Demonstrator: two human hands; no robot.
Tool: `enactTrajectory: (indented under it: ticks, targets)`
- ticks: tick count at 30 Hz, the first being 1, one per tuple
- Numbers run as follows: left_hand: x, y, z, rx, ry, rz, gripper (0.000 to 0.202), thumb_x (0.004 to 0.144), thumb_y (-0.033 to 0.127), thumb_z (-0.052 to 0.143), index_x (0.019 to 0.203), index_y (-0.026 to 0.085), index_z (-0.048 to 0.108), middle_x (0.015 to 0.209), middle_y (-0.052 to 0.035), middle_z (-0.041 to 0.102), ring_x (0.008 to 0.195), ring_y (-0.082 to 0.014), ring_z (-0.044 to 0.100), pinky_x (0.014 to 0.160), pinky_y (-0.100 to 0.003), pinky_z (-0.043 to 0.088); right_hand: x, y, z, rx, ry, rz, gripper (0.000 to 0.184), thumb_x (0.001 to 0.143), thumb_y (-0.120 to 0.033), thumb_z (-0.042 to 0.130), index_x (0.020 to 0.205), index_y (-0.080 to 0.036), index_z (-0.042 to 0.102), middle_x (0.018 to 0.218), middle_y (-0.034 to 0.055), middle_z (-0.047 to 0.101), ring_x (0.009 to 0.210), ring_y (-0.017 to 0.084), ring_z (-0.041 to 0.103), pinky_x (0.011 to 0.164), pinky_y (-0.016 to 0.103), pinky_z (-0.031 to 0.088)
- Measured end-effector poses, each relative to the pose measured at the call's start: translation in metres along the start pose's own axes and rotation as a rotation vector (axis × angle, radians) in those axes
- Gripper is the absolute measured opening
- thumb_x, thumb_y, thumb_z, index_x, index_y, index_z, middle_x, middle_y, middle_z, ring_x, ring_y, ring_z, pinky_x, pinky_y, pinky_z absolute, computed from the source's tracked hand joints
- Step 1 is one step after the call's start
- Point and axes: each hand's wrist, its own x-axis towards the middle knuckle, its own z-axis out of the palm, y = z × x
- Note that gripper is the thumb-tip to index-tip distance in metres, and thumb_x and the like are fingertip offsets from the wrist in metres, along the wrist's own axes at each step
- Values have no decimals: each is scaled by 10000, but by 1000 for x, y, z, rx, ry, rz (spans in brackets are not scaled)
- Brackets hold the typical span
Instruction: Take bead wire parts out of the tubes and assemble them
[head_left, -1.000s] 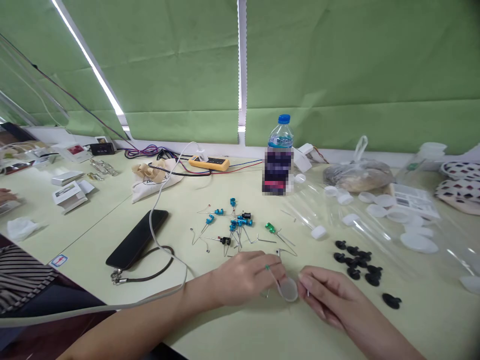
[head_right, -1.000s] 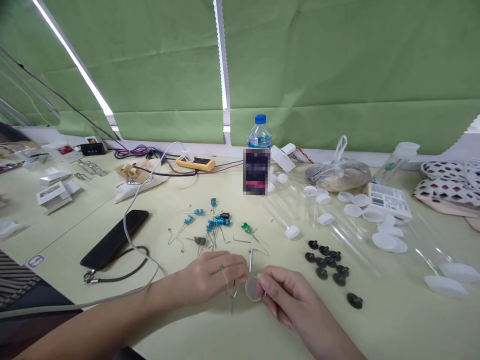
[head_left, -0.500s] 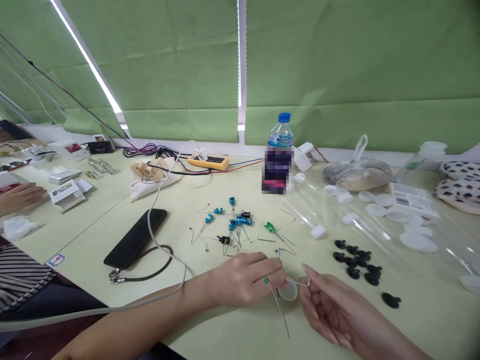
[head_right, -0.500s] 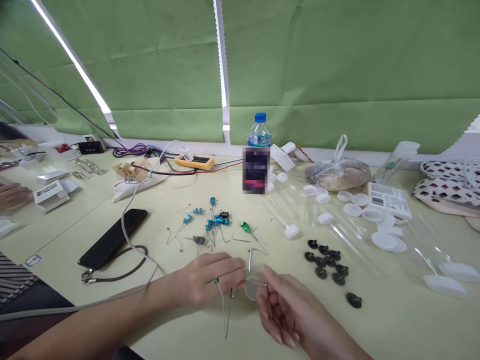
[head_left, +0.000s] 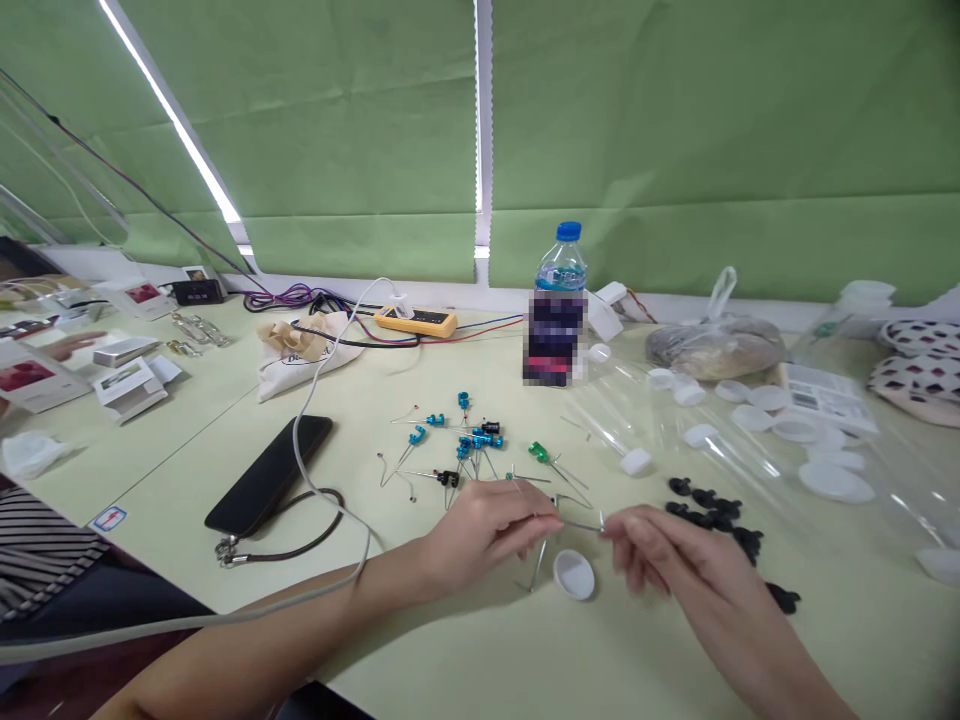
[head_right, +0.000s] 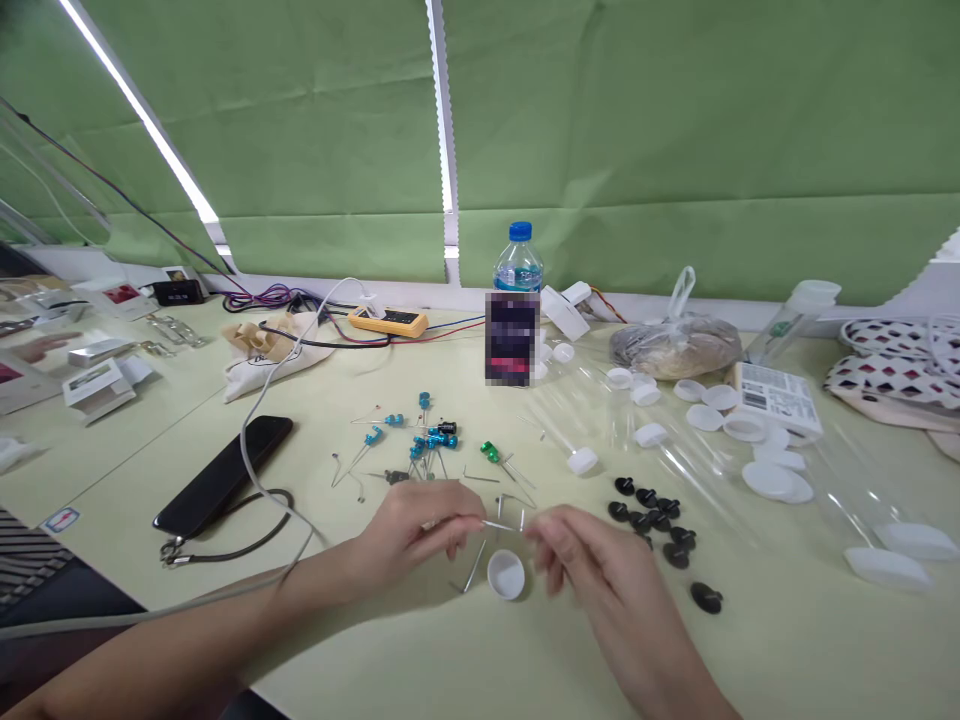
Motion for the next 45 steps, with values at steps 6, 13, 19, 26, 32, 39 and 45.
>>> enactTrajectory:
  ticks: [6, 13, 19, 26, 32, 39, 45]
  targets:
    - [-5, 0, 3, 150, -98, 152, 227, 944, 230, 446, 956, 108, 637, 868, -102, 684, 805, -156, 642, 730, -260, 523, -2, 0, 8, 18, -198, 21, 409, 947, -457, 373, 684, -205, 558, 526, -21, 526, 445, 109, 492, 422, 218, 392]
    - [0, 2, 6, -382, -172, -304, 324, 931, 353, 472, 848, 89, 639, 621, -26, 612, 495, -96, 607, 494, -188, 510, -14, 11, -5, -405, 32, -691, 334, 921, -243, 494, 1247, -263, 563, 984, 58, 700, 868, 217, 639, 766, 324, 488]
    - [-2, 4, -2, 306, -2, 340, 135, 911, 158, 512, 962, 79, 608, 884, -113, 685, 791, -159, 640, 686, -259, 546, -2, -4, 9, 300, -285, 202, 579, 911, -608, 306, 639, -185, 594, 468, -4, 525, 392, 107, 454, 381, 219, 353]
    - [-4, 4, -5, 512, -46, 446, 132, 912, 147, 497, 993, 88, 583, 926, -120, 677, 740, -152, 626, 643, -267, 542, 5, -2, 10, 404, -258, 181, 421, 840, -531, 559, 634, -177, 656, 524, -49, 434, 488, 77, 392, 466, 199, 323]
    - [-2, 1, 9, -201, -156, -174, 268, 940, 291, 464, 879, 107, 648, 644, -34, 628, 596, -117, 628, 587, -211, 528, -10, 5, 7, -288, 110, -518, 258, 936, -239, 473, 1059, -283, 696, 833, 33, 692, 755, 178, 622, 669, 297, 475]
    - [-3, 2, 4, -125, -120, -69, 245, 935, 270, 472, 907, 106, 652, 773, -79, 671, 690, -140, 652, 645, -237, 534, -8, -2, 1, -7, 41, -139, 353, 923, -474, 429, 881, -214, 664, 696, 32, 662, 604, 157, 606, 534, 260, 472]
    - [-6, 4, -2, 326, -116, 290, 185, 925, 158, 465, 994, 92, 623, 937, -121, 677, 792, -158, 628, 705, -265, 528, 5, -7, 6, 335, -398, 274, 468, 841, -601, 480, 645, -184, 563, 473, -47, 469, 379, 65, 364, 385, 193, 276]
